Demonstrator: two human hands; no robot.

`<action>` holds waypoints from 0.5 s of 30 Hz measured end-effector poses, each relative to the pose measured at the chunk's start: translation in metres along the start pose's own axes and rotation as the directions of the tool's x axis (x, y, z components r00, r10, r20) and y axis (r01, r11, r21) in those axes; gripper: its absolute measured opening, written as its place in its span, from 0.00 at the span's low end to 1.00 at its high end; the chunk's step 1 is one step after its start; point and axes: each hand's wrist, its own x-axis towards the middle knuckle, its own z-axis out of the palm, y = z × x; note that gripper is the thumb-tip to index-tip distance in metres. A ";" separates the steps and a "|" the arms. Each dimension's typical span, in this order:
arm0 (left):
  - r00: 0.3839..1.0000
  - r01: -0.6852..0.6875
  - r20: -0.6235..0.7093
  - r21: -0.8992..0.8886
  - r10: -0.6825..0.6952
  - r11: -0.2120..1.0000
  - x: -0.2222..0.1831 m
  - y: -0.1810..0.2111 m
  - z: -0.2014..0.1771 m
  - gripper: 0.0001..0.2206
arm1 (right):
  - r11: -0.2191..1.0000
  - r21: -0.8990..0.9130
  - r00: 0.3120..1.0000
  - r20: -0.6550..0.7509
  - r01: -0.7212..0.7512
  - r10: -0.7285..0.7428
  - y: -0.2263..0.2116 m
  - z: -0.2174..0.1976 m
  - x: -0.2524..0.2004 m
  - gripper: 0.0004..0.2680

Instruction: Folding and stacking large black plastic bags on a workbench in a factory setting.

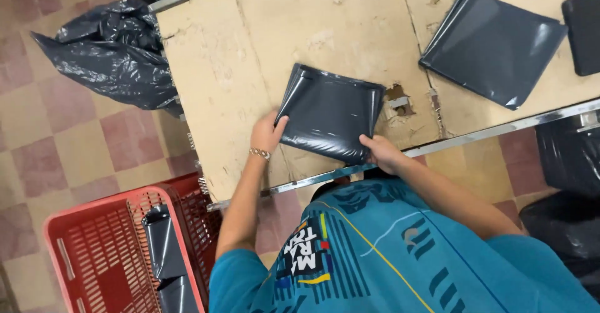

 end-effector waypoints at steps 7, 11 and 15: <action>0.963 0.190 -0.237 0.269 -0.126 0.944 0.010 0.046 0.000 0.26 | 0.992 -0.041 0.990 0.075 -0.120 0.123 -0.024 0.002 -0.021 0.17; 0.972 -0.075 -0.178 0.391 0.155 0.917 0.002 0.093 -0.029 0.14 | 0.997 -0.004 0.979 0.187 -0.076 0.076 -0.022 -0.010 -0.016 0.18; 0.759 -0.397 -0.237 0.569 0.606 0.720 -0.028 0.172 -0.068 0.12 | 0.987 0.153 0.959 0.266 0.054 -0.094 -0.035 -0.040 -0.035 0.18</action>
